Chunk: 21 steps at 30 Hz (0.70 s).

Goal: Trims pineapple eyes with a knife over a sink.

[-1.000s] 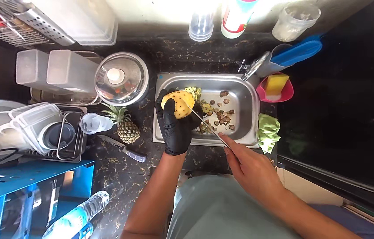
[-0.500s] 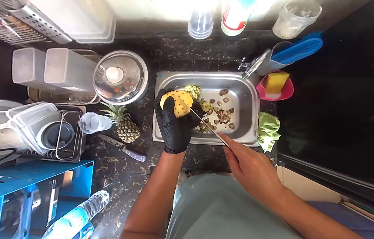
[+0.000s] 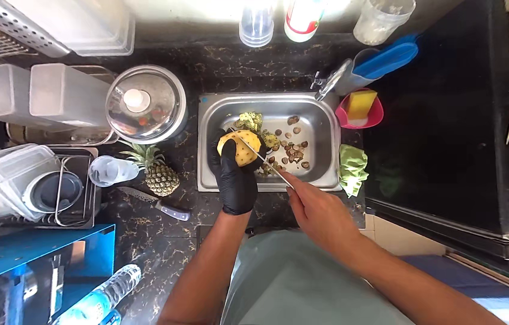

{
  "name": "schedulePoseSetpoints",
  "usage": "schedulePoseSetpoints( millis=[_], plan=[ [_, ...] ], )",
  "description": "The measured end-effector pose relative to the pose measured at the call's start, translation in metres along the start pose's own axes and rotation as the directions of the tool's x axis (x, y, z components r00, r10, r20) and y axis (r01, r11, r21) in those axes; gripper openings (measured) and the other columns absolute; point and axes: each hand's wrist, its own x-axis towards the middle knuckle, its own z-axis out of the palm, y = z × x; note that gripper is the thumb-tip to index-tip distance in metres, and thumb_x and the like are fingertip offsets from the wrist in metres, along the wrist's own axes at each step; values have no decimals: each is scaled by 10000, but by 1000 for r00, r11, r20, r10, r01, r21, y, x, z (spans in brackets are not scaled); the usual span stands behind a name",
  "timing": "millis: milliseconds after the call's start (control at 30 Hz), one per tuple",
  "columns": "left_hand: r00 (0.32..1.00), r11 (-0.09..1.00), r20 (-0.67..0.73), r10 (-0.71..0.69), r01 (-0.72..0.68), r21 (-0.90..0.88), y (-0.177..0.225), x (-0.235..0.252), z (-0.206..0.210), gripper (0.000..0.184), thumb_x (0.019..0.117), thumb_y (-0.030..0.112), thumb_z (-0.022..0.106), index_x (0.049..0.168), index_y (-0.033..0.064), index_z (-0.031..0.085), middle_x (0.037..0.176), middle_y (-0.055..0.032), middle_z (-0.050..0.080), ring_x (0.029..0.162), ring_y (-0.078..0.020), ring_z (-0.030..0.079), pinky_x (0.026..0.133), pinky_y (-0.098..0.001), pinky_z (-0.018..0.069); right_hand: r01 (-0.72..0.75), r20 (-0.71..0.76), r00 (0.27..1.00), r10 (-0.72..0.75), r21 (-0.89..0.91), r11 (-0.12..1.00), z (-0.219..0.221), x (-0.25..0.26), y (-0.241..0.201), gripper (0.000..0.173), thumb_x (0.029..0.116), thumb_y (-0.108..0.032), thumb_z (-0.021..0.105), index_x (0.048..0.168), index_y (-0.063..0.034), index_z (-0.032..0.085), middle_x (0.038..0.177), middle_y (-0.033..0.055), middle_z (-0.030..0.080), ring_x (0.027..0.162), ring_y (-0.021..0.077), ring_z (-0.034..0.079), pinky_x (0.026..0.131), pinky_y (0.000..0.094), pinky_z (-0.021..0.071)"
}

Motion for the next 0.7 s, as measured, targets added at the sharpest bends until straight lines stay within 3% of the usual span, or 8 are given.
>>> schedulePoseSetpoints(
  millis=[67, 167, 267, 333, 433, 567, 633, 700],
  plan=[
    [1000, 1000, -21, -18, 18, -19, -4, -4, 2, 400, 1050, 223, 509, 1432, 122, 441, 1263, -134, 599, 1102, -255, 650, 860, -459, 598, -3, 7, 1000, 3, 3, 1000, 3, -1, 0, 426, 1080, -243, 415, 1459, -157, 589, 869, 65, 707, 641, 208, 662, 550, 371, 551],
    [998, 999, -56, -32, 33, 29, -5, 5, -4, 402, 1055, 238, 497, 1438, 134, 436, 1271, -125, 595, 1129, -249, 627, 926, -461, 561, -33, 11, 999, 33, -57, 998, 1, -1, 9, 432, 1082, -262, 411, 1469, -174, 582, 874, 75, 707, 643, 231, 674, 536, 400, 551],
    [995, 995, -75, -66, 71, 65, -1, 14, -15, 467, 1071, 303, 472, 1503, 155, 375, 1329, -124, 574, 1183, -248, 604, 988, -465, 530, -128, 26, 991, 129, -37, 991, -2, -3, 26, 440, 1094, -271, 388, 1483, -149, 555, 885, 109, 715, 692, 276, 691, 591, 462, 571],
    [995, 996, -66, -76, 79, 41, -1, 16, -19, 493, 1062, 311, 495, 1511, 155, 367, 1338, -131, 572, 1192, -257, 603, 995, -469, 530, -146, -1, 989, 146, -12, 989, -3, -4, 35, 441, 1097, -284, 385, 1481, -163, 563, 868, 94, 711, 677, 257, 675, 586, 445, 558],
    [995, 996, -47, -91, 91, -2, -2, 19, -21, 498, 1055, 334, 532, 1501, 169, 385, 1319, -135, 590, 1177, -261, 619, 980, -463, 546, -58, -56, 996, 63, 77, 995, -3, -6, 41, 417, 1096, -272, 406, 1433, -129, 606, 861, 75, 711, 657, 209, 651, 569, 402, 549],
    [984, 994, 163, -69, 81, -72, -6, 26, -29, 612, 990, 387, 630, 1509, 167, 390, 1385, -124, 565, 1235, -247, 594, 1016, -442, 531, -54, 85, 996, 35, 222, 974, -14, -9, 37, 414, 1100, -348, 403, 1404, -164, 614, 762, 21, 656, 607, 161, 603, 539, 381, 519],
    [957, 986, 277, -86, 122, -113, -4, 30, -32, 689, 922, 444, 705, 1499, 197, 422, 1403, -99, 574, 1238, -232, 606, 1000, -424, 549, -77, 121, 992, 40, 315, 946, -26, -10, 33, 405, 1104, -407, 393, 1307, -154, 635, 693, -25, 573, 557, 103, 540, 497, 325, 478],
    [925, 980, 368, -94, 151, -128, 0, 32, -38, 706, 859, 444, 777, 1445, 198, 471, 1327, -99, 612, 1165, -253, 643, 935, -461, 578, -63, 138, 990, 13, 360, 931, -36, -14, 27, 389, 1103, -441, 392, 1221, -172, 648, 652, -54, 529, 521, 70, 508, 458, 294, 446]
  ],
)
